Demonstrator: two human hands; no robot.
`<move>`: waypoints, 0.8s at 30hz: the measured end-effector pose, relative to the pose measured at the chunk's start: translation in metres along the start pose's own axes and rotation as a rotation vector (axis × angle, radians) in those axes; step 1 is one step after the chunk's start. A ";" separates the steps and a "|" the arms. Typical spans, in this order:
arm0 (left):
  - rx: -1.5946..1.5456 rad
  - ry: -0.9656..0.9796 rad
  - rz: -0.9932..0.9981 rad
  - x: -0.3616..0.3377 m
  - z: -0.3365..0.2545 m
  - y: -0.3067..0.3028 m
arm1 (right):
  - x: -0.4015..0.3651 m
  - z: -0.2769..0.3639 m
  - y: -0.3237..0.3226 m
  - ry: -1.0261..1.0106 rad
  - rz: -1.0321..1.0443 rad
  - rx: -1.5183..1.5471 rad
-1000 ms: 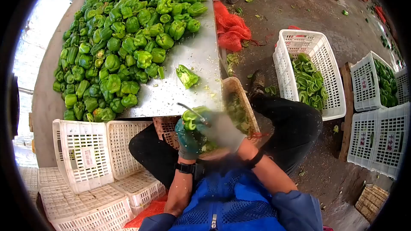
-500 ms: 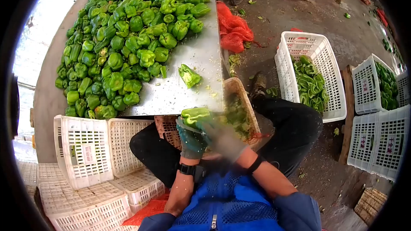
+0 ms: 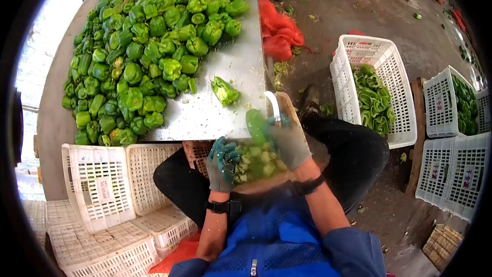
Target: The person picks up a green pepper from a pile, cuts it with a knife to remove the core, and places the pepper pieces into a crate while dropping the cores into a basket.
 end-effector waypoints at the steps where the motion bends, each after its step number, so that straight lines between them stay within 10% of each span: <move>1: 0.008 -0.013 -0.014 -0.005 0.002 -0.005 | -0.007 -0.004 -0.003 0.020 -0.004 0.001; 4: 0.005 -0.002 -0.013 0.000 0.002 0.000 | -0.014 0.000 0.017 0.080 0.317 0.228; 7: 0.220 0.143 0.015 0.000 -0.012 0.006 | 0.022 -0.010 -0.017 -0.199 -0.164 -0.247; 16: 0.408 0.346 0.063 0.010 -0.037 0.024 | -0.034 0.024 0.026 0.053 0.246 0.172; 20: 0.435 0.441 0.011 0.044 -0.064 0.032 | 0.013 0.021 -0.019 -0.345 -0.121 -0.390; 24: 0.641 0.545 0.154 0.099 -0.090 0.065 | -0.017 0.040 -0.014 -0.193 -0.079 -0.199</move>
Point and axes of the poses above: each hand's wrist, its own x-axis towards the middle knuckle, its own y-axis out of the palm, z = x × y, the point moved 10 cm from there along x, towards the middle knuckle, and after that the axes turned 15 degrees about y, right-handed, at the moved point
